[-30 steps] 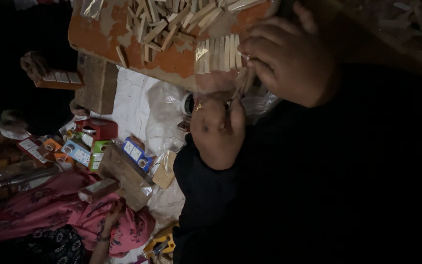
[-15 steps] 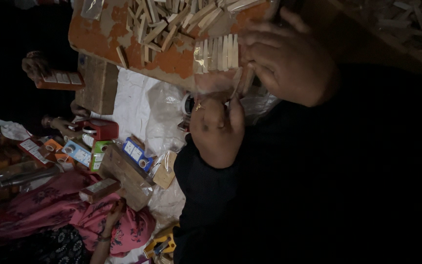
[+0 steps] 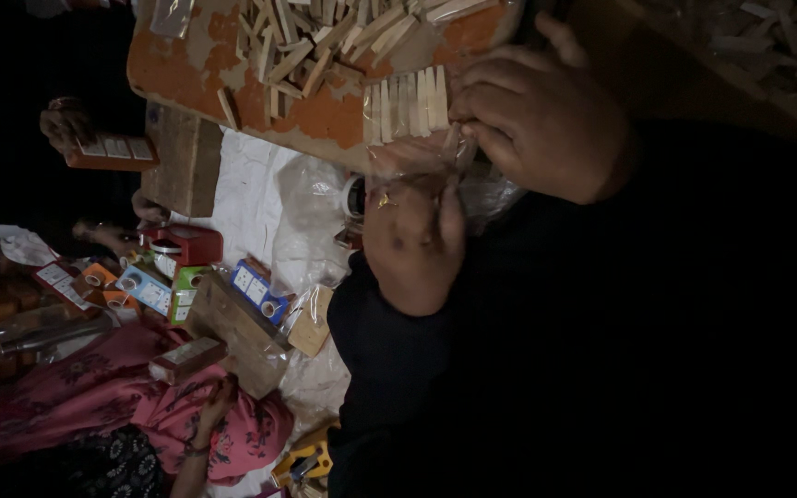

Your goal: The person picks small wooden sticks one at a time from a pile on the table and places them into a neat row on a plastic sheet, aligning each stick with the others. Other people nearby handle small boxes and sticks at the same table.

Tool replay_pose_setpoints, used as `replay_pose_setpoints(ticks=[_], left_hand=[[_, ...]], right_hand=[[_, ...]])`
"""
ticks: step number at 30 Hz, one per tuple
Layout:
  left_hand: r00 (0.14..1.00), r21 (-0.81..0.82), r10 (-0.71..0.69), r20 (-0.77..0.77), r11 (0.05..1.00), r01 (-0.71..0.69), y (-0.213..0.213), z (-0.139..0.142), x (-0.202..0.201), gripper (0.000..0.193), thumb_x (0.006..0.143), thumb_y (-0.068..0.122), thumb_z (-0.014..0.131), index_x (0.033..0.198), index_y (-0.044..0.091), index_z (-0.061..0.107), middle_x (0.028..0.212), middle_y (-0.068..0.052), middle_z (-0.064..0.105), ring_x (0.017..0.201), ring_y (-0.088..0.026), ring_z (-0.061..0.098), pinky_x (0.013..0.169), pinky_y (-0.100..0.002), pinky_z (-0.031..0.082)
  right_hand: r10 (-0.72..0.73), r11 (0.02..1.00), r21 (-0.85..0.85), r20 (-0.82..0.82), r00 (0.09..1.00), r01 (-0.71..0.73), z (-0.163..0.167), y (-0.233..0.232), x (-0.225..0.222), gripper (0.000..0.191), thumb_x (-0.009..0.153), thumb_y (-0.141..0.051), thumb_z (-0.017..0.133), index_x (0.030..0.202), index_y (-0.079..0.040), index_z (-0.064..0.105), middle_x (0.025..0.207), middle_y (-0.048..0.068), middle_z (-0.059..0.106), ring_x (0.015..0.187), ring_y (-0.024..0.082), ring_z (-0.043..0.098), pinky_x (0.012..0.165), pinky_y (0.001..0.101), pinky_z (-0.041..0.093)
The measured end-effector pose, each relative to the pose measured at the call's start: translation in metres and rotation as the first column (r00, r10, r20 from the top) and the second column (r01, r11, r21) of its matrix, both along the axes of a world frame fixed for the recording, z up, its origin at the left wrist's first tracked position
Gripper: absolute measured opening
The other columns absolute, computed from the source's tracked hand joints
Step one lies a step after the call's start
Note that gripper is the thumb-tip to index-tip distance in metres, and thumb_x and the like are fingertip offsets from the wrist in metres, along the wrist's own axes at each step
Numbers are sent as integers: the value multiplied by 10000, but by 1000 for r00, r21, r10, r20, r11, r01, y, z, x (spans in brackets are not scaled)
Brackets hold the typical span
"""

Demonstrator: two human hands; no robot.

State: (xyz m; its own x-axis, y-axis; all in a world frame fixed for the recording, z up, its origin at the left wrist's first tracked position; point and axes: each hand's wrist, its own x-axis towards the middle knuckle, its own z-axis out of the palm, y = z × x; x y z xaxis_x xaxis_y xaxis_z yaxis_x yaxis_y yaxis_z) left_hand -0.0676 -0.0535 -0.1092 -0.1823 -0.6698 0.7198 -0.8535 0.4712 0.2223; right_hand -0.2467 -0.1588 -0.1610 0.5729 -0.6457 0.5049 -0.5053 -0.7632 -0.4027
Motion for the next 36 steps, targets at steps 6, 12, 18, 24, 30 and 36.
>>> replay_pose_setpoints(ticks=[6, 12, 18, 24, 30, 36], left_hand=[[995, 50, -71, -71, 996, 75, -1, 2, -1, 487, 1015, -55, 740, 1318, 103, 392, 1121, -125, 691, 964, -318, 700, 881, -408, 555], [998, 134, 38, -56, 991, -30, 0, 7, -9, 238, 964, -25, 755, 1120, 19, 581, 1039, -135, 677, 954, -345, 688, 909, -444, 555], [1000, 148, 4, -2, 989, -4, 2, 13, -9, 204, 914, 2, 720, 1090, 25, 620, 1078, -153, 676, 997, -347, 685, 910, -430, 564], [997, 192, 60, 57, 979, -70, -1, 6, -7, 270, 944, 81, 827, 1073, 34, 594, 1052, -168, 635, 958, -368, 650, 818, -436, 528], [999, 133, 19, 47, 991, -25, -12, 12, -1, 398, 988, 170, 754, 1288, -8, 561, 1341, -221, 594, 1279, -400, 585, 1110, -504, 489], [994, 325, -75, 80, 944, 45, -31, 23, 8, 377, 933, 175, 724, 1271, 17, 669, 1327, -156, 671, 1249, -349, 647, 1096, -489, 492]], right_hand=[[-3, 1000, -21, 6, 1000, 3, -5, -1, -3, 195, 1044, -225, 732, 1230, -171, 716, 1367, 23, 685, 1387, 206, 583, 1292, 578, 187], [-18, 999, -35, 19, 1000, 19, -7, 1, -3, 122, 1077, -226, 738, 1179, -159, 728, 1315, 22, 693, 1381, 199, 592, 1310, 566, 184], [-15, 999, -33, 36, 999, 17, -9, 1, -6, 116, 1058, -191, 732, 1170, -162, 738, 1341, 19, 695, 1382, 193, 600, 1310, 567, 185], [-11, 998, -54, 26, 1000, 13, -13, 0, -8, 151, 1054, -201, 732, 1200, -163, 734, 1380, 30, 682, 1393, 211, 583, 1301, 565, 194], [-9, 998, -58, 13, 1000, 10, -14, 1, -8, 162, 1066, -204, 725, 1223, -162, 728, 1371, 32, 672, 1405, 203, 574, 1309, 569, 187], [-2, 998, -57, 15, 1000, 3, -12, -1, -8, 213, 1037, -209, 728, 1246, -170, 716, 1371, 36, 673, 1392, 209, 576, 1292, 572, 181]])
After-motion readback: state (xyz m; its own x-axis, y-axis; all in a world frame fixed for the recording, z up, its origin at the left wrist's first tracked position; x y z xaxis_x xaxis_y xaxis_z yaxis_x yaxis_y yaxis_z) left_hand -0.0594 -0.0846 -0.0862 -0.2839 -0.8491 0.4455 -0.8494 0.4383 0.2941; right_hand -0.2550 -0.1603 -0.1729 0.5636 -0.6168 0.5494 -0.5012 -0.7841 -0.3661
